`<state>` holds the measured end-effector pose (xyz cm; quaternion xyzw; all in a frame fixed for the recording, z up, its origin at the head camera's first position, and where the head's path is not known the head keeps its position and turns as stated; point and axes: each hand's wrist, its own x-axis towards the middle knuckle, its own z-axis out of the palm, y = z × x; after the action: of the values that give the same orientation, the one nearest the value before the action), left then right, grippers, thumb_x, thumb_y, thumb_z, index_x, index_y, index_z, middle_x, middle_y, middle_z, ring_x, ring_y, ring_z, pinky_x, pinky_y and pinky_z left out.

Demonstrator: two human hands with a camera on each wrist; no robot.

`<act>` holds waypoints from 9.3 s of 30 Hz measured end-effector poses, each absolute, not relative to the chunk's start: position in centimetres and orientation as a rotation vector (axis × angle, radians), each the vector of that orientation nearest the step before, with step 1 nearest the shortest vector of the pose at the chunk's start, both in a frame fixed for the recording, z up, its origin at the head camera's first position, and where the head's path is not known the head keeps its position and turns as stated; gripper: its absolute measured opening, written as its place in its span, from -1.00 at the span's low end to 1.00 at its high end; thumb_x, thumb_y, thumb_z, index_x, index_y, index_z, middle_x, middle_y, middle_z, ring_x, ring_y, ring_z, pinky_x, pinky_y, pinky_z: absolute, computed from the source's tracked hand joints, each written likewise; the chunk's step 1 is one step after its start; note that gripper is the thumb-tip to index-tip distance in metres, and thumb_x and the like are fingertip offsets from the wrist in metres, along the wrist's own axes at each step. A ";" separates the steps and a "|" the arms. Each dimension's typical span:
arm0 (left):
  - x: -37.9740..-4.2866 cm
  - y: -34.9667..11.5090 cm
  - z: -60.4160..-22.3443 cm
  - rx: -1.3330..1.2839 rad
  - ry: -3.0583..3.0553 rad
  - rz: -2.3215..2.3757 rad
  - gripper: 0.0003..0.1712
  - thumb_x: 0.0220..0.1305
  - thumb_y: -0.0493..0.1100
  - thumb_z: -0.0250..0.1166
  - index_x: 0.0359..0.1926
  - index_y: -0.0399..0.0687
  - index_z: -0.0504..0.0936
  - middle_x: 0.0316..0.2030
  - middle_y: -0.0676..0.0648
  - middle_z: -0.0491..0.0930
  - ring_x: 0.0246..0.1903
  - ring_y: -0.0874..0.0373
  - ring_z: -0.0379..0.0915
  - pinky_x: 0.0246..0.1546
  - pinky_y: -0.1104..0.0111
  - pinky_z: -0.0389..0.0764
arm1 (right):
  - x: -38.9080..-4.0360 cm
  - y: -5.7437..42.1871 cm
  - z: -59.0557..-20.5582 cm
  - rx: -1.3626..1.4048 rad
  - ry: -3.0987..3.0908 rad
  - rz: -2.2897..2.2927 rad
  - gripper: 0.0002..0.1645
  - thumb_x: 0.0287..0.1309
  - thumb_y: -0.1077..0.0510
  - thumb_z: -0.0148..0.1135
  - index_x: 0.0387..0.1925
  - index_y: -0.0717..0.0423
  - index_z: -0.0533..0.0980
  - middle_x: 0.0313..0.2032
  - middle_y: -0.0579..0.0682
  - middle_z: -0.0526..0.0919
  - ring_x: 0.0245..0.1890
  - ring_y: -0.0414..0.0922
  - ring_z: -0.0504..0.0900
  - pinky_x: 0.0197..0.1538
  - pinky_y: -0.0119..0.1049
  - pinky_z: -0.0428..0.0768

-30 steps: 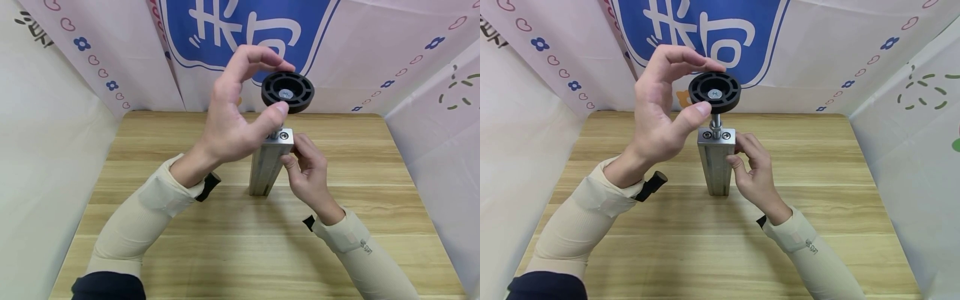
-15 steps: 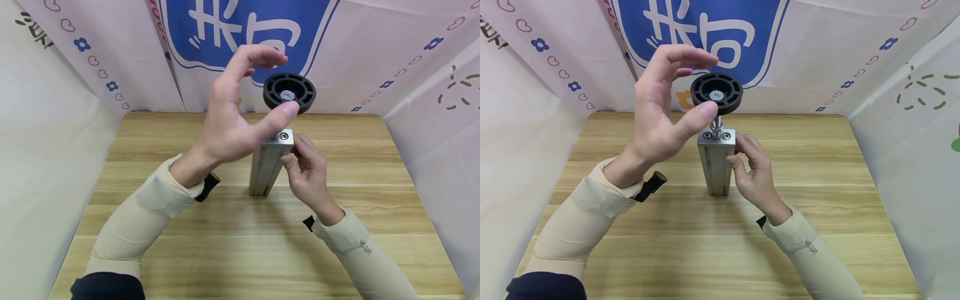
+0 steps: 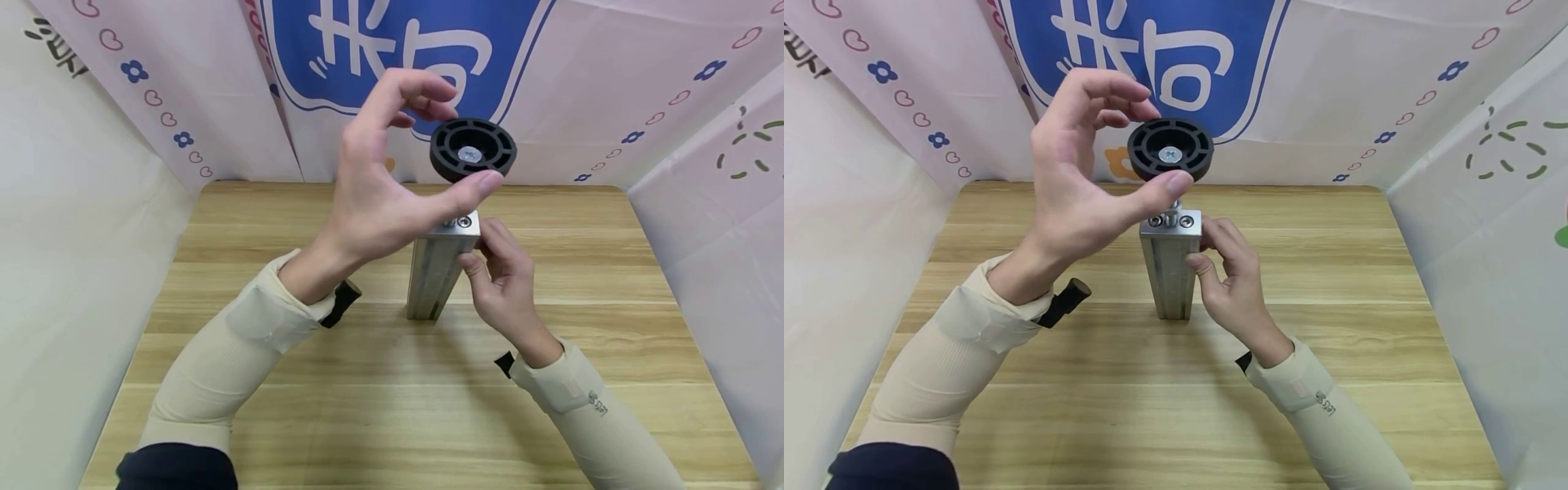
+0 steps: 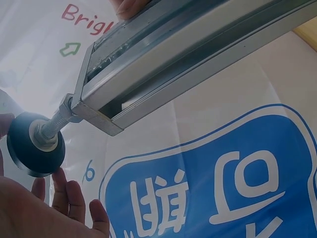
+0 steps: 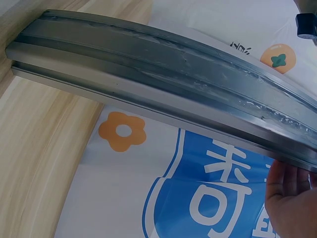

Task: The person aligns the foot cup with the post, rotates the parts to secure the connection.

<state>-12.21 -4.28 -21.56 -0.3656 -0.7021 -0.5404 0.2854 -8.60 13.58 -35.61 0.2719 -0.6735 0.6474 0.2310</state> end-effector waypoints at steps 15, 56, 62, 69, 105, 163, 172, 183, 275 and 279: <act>-12.6 -4.3 -21.8 -1.065 -1.827 -1.493 -0.35 0.08 -0.06 0.43 0.06 -0.46 0.52 -0.04 -0.28 0.72 0.03 0.14 0.59 0.15 0.35 0.42 | -8.7 13.6 -35.6 0.746 -1.836 1.788 -0.22 0.33 -0.09 0.31 0.15 0.61 0.53 -0.08 -0.16 0.65 -0.13 -0.20 0.56 -0.02 -0.41 0.60; -12.1 -4.2 -22.0 -0.990 -1.868 -1.494 -0.15 -0.09 -0.10 0.67 0.17 -0.42 0.50 0.08 -0.23 0.61 0.09 0.18 0.51 0.21 0.34 0.40 | -8.6 13.5 -35.7 0.759 -1.838 1.799 -0.20 0.34 -0.09 0.31 0.21 0.61 0.50 -0.04 -0.17 0.65 -0.12 -0.21 0.56 0.00 -0.41 0.61; -12.2 -4.2 -22.0 -1.004 -1.856 -1.496 -0.20 -0.06 -0.12 0.66 0.14 -0.43 0.51 0.05 -0.25 0.63 0.05 0.17 0.53 0.19 0.35 0.39 | -8.7 13.5 -35.7 0.758 -1.838 1.797 -0.20 0.33 -0.09 0.31 0.21 0.60 0.50 -0.04 -0.17 0.65 -0.11 -0.21 0.57 0.00 -0.40 0.61; -12.2 -4.2 -22.0 -1.015 -1.873 -1.486 -0.24 -0.01 -0.09 0.60 0.14 -0.41 0.52 0.01 -0.23 0.64 0.07 0.15 0.52 0.20 0.32 0.37 | -8.7 13.5 -35.7 0.757 -1.833 1.794 -0.20 0.33 -0.09 0.31 0.19 0.61 0.51 -0.05 -0.16 0.65 -0.13 -0.21 0.56 -0.02 -0.41 0.60; -11.7 -4.0 -21.5 -0.989 -1.921 -1.469 -0.16 -0.07 -0.06 0.66 0.18 -0.36 0.51 0.09 -0.18 0.61 0.09 0.22 0.48 0.16 0.38 0.37 | -8.7 13.5 -35.8 0.769 -1.825 1.799 -0.23 0.34 -0.07 0.31 0.18 0.61 0.51 -0.02 -0.18 0.66 -0.10 -0.22 0.56 0.00 -0.41 0.60; -11.7 -4.0 -21.6 -0.910 -1.919 -1.431 -0.14 -0.05 -0.02 0.64 0.19 -0.36 0.49 0.01 -0.17 0.61 0.03 0.22 0.45 0.08 0.36 0.31 | -8.6 13.5 -35.7 0.751 -1.847 1.799 -0.22 0.33 -0.09 0.32 0.19 0.59 0.52 -0.06 -0.16 0.66 -0.12 -0.21 0.57 0.02 -0.39 0.62; -11.8 -4.0 -21.8 -0.905 -1.943 -1.439 -0.19 0.01 -0.04 0.63 0.20 -0.35 0.50 0.02 -0.16 0.62 0.01 0.24 0.47 0.10 0.34 0.33 | -8.6 13.5 -35.6 0.752 -1.835 1.800 -0.24 0.34 -0.07 0.33 0.18 0.59 0.53 -0.06 -0.15 0.66 -0.12 -0.21 0.58 0.01 -0.39 0.62; -11.9 -4.1 -21.7 -0.915 -1.928 -1.442 -0.25 0.04 -0.05 0.58 0.16 -0.36 0.51 -0.02 -0.17 0.67 0.01 0.21 0.51 0.11 0.37 0.30 | -8.6 13.6 -35.6 0.759 -1.821 1.811 -0.28 0.35 -0.02 0.33 0.19 0.59 0.52 -0.06 -0.15 0.67 -0.12 -0.22 0.58 0.02 -0.40 0.62; -11.6 -3.8 -22.1 -0.920 -1.857 -1.407 -0.28 0.03 -0.08 0.61 0.10 -0.42 0.54 0.03 -0.24 0.64 0.07 0.13 0.51 0.18 0.39 0.31 | -8.4 13.6 -35.4 0.755 -1.864 1.792 -0.36 0.33 0.08 0.35 0.15 0.61 0.54 -0.09 -0.18 0.63 -0.15 -0.24 0.56 0.01 -0.42 0.62; -11.6 -3.9 -22.2 -0.928 -1.853 -1.423 -0.31 0.05 -0.08 0.58 0.10 -0.42 0.53 0.00 -0.24 0.65 0.06 0.12 0.50 0.18 0.39 0.31 | -8.4 13.7 -35.5 0.756 -1.864 1.796 -0.39 0.33 0.11 0.34 0.15 0.60 0.54 -0.09 -0.17 0.63 -0.15 -0.24 0.56 0.01 -0.42 0.62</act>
<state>-11.62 -3.87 -22.17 -0.3512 -0.7012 -0.5384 0.3084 -8.39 13.68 -35.47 0.2735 -0.6741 0.6496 0.2208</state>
